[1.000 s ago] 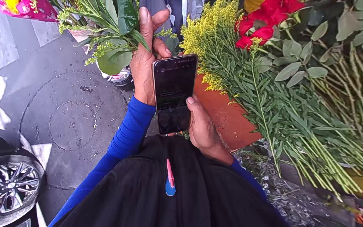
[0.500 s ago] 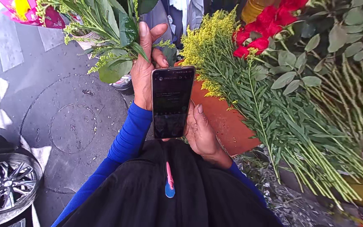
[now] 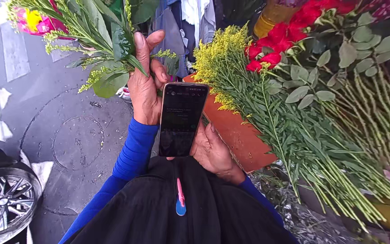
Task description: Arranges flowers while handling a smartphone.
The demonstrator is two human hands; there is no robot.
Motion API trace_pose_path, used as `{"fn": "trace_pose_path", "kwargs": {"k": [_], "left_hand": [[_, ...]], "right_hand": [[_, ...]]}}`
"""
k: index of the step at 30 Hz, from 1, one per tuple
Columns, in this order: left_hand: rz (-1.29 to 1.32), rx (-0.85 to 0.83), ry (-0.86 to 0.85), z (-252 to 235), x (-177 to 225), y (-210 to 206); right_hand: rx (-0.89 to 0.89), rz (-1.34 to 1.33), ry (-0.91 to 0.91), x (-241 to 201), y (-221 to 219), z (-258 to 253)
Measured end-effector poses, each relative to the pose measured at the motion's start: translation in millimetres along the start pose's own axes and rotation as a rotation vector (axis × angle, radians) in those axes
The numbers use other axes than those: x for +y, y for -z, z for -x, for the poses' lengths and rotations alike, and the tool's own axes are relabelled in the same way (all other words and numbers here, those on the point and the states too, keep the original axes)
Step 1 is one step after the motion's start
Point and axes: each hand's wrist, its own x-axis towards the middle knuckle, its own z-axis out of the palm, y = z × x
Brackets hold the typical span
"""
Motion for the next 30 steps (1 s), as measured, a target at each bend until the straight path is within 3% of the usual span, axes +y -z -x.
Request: {"fn": "trace_pose_path", "kwargs": {"k": [3,9,12,17,22,30], "left_hand": [[-0.038,0.045,-0.099,-9,23,22],[-0.261,0.307,-0.268,-1,60,93],[-0.389,0.429,-0.284,17,55,135],[-0.588,0.525,-0.224,67,31,192],[-0.711,0.497,-0.205,110,21,236],[-0.759,0.380,-0.275,107,38,273]], "right_hand": [[0.012,-0.172,-0.020,0,1,5],[0.034,-0.368,0.007,-3,9,18],[0.025,-0.449,0.028,-5,7,22],[0.032,-0.312,0.127,-6,4,26],[0.053,-0.199,0.218,-8,1,32],[0.213,0.054,0.286,-6,-8,46]]}}
